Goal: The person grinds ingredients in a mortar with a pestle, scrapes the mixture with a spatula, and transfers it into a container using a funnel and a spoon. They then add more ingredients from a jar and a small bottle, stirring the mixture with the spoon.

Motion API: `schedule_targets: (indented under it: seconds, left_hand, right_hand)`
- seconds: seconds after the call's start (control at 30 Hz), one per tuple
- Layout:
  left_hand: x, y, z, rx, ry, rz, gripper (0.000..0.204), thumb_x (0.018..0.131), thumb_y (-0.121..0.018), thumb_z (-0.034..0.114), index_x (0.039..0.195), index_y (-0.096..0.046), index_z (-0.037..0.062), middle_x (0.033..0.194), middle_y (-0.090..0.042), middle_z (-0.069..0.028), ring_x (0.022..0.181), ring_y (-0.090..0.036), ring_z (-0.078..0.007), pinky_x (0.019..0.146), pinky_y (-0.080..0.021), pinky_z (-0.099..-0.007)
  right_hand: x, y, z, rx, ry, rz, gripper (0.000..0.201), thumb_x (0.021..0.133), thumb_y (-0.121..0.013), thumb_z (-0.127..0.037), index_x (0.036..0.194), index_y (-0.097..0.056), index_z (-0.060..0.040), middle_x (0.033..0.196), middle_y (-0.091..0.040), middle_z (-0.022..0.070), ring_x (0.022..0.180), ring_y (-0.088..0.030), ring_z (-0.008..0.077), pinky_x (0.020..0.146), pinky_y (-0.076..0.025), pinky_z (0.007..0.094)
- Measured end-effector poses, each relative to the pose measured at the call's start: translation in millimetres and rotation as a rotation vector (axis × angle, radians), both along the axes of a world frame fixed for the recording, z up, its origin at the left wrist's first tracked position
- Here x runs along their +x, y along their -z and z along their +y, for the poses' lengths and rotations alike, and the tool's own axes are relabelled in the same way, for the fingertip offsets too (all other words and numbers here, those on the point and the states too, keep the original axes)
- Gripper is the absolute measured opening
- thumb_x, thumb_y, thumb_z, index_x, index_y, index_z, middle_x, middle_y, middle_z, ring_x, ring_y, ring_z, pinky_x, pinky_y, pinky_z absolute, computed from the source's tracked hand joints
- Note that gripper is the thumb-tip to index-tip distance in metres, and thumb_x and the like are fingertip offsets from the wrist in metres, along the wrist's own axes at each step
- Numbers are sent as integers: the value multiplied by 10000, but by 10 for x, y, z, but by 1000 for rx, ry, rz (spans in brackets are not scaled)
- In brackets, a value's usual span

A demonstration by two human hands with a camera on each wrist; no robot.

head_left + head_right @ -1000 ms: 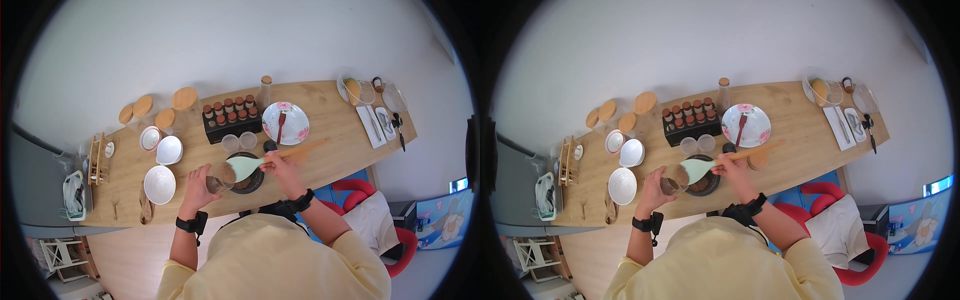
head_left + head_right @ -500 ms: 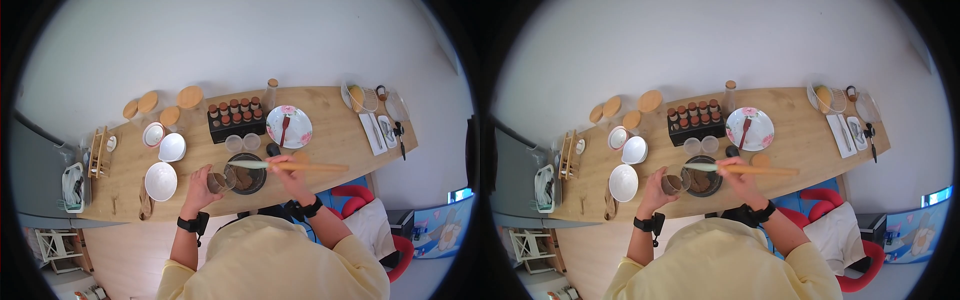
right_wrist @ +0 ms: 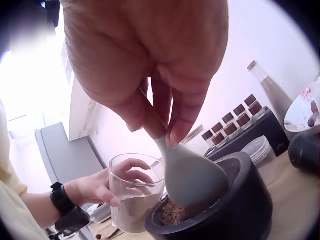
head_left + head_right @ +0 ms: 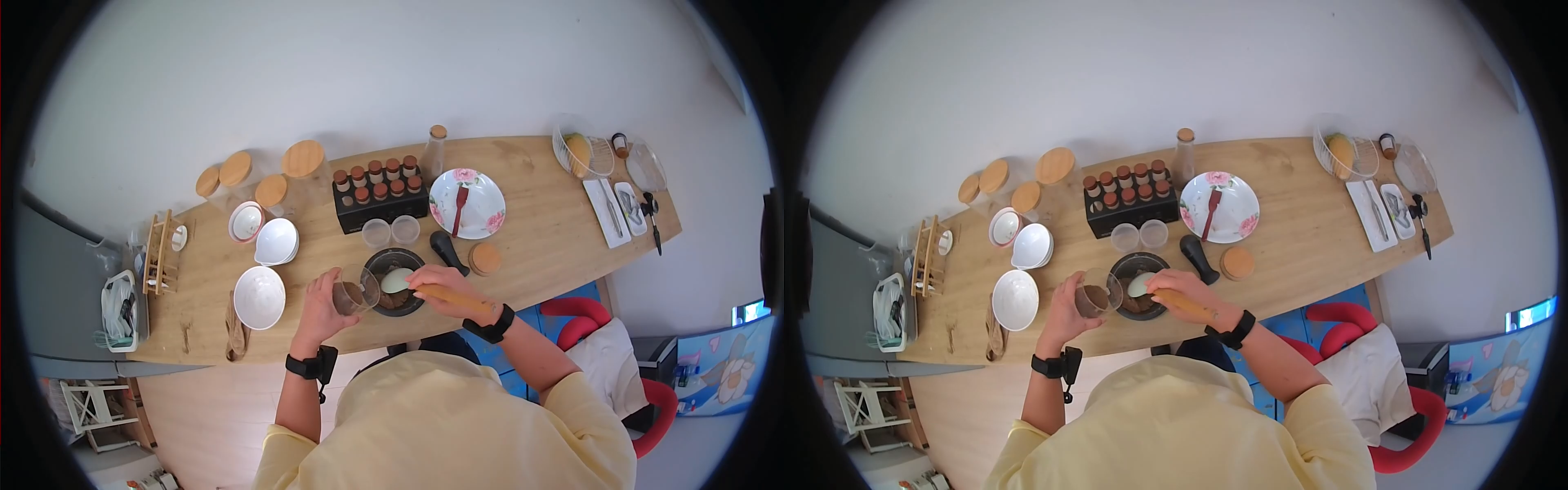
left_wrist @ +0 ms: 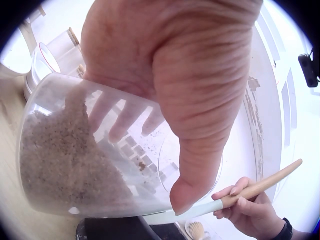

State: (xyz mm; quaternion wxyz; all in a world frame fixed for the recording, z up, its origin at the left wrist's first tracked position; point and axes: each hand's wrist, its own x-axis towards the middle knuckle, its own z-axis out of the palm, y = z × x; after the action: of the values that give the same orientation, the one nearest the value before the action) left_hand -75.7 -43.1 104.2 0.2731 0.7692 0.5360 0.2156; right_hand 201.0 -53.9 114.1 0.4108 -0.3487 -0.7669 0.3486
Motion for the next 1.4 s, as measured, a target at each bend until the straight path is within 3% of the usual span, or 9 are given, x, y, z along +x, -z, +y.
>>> schedule_targets:
  seconds: [0.07,0.17,0.27,0.33,0.53,0.63,0.93,1.4]
  left_hand:
    - [-2,-9,-2,13,0,6,869,467,-826,195,1223,-430,32,1150,-523,-157,1078,-465,-359,953,-359,-424]
    - [-2,-19,-12,17,2,9,876,464,-826,197,1227,-428,31,1155,-518,-158,1079,-464,-361,956,-356,-425]
    - [-3,-11,-1,12,6,10,882,464,-826,201,1231,-425,31,1162,-514,-160,1077,-463,-362,957,-353,-426]
    - [-10,-11,9,12,5,15,884,465,-825,204,1234,-424,32,1164,-512,-161,1075,-463,-363,958,-352,-427]
    - [-8,-10,17,3,17,15,882,468,-823,205,1234,-421,32,1168,-510,-165,1078,-460,-367,962,-348,-430]
    - [-9,-14,13,13,18,20,880,467,-823,206,1232,-423,33,1168,-511,-165,1077,-459,-368,960,-351,-429]
    - [-7,-19,16,22,27,28,889,463,-824,203,1238,-421,35,1164,-511,-166,1076,-457,-368,958,-355,-426]
    - [-2,-50,13,27,37,33,880,465,-823,206,1232,-419,52,1177,-504,-160,1065,-460,-365,962,-342,-427]
  right_hand:
    - [67,-46,20,-11,-15,-15,145,773,-639,-27,903,-576,-20,905,-622,122,829,-600,275,737,-475,312]
    - [127,-96,47,-37,144,-4,171,781,-639,-28,934,-562,-23,863,-618,102,794,-603,240,716,-474,302]
    - [144,134,99,-48,299,93,149,809,-631,-42,933,-553,-17,853,-624,73,769,-603,171,676,-474,272]
    - [127,343,81,-380,347,377,129,832,-623,-65,917,-548,-4,850,-623,70,724,-611,128,626,-491,238]
    - [100,637,87,-695,555,700,154,845,-610,-88,920,-528,20,778,-618,103,595,-626,147,527,-534,245]
    - [100,613,78,-718,605,680,164,864,-596,-132,922,-547,14,793,-619,100,617,-628,168,569,-532,264]
    - [37,595,107,-769,707,769,207,847,-613,-130,920,-519,40,767,-605,116,576,-622,168,503,-521,257]
    - [198,711,65,-842,749,857,188,851,-607,-157,883,-554,19,748,-614,107,588,-620,175,533,-517,262]
